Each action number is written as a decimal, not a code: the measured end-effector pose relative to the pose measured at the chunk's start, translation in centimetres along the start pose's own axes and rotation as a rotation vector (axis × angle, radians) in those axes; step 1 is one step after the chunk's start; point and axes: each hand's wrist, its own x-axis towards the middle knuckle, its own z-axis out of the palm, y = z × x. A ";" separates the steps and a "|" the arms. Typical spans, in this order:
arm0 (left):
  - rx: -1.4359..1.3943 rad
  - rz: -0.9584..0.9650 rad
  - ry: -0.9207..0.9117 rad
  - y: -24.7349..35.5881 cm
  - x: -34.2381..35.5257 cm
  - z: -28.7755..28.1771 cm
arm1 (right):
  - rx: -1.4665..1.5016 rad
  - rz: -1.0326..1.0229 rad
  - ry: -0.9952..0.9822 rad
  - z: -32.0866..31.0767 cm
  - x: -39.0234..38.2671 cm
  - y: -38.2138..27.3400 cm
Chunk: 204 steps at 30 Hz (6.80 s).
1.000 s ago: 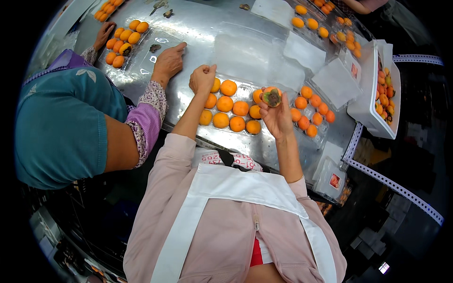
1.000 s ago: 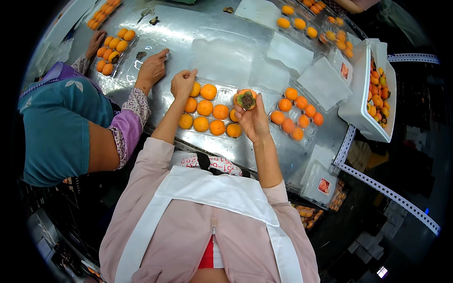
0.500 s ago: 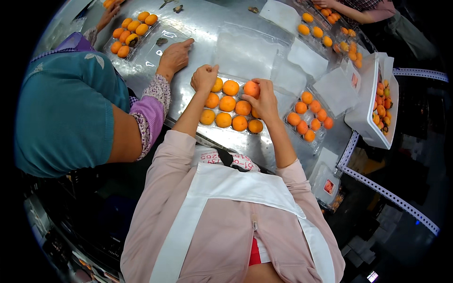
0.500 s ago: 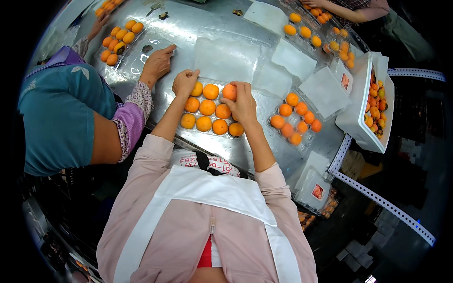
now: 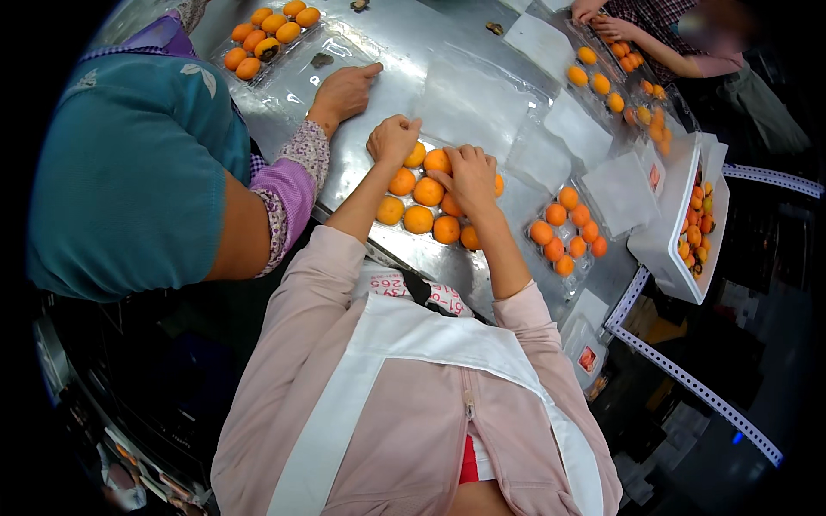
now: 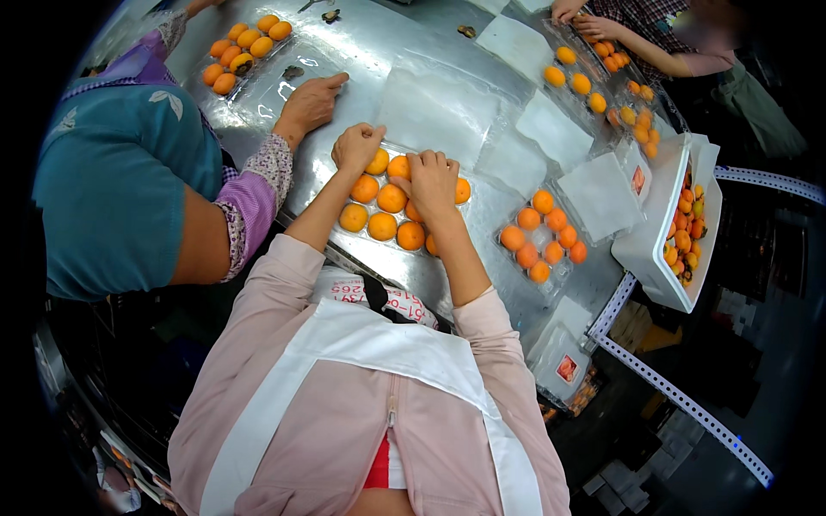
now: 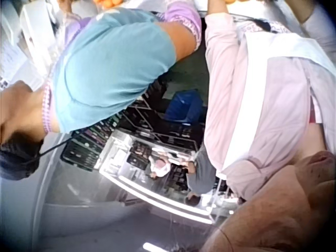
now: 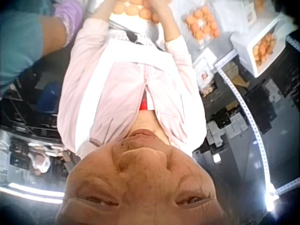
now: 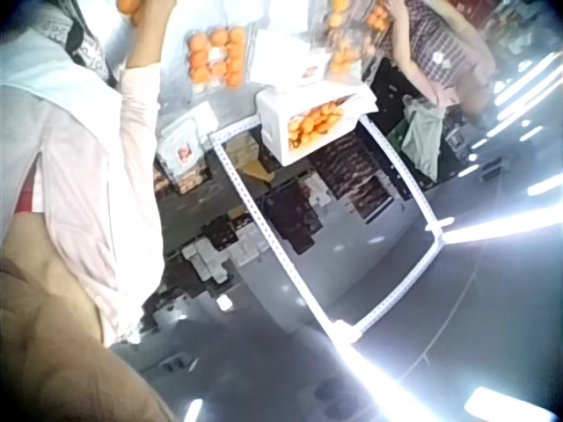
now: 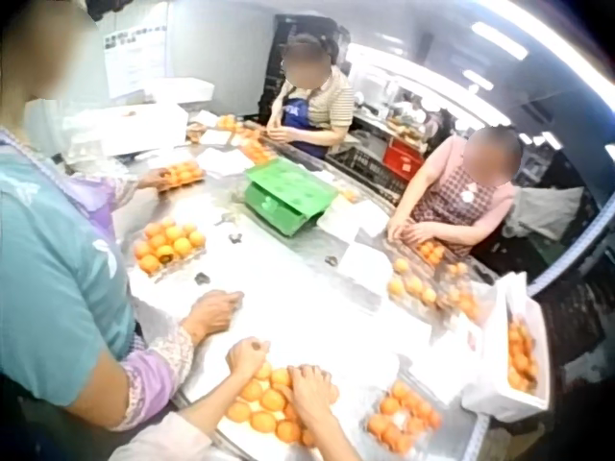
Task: The person picks persimmons from a large container and places them into clear plastic trays on a metal table. They then close the trays with lids and stack the finished packages into a black crate. Other workers are visible nearby performing similar tasks.
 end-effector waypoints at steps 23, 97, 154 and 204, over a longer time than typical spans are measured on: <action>0.022 -0.008 -0.023 0.0 0.0 -0.2 | 2.087 0.570 -0.101 -5.9 -3.5 0.0; -0.073 0.077 0.082 -0.3 -0.7 0.3 | 0.303 0.203 -0.125 -0.2 -0.6 -0.5; -0.530 0.146 -0.176 -2.4 1.1 -1.8 | 0.552 0.093 0.666 -5.5 -4.8 -0.2; -0.440 -0.295 -0.393 -7.9 -13.3 -5.7 | 0.133 -0.339 0.076 -0.5 -12.0 -2.0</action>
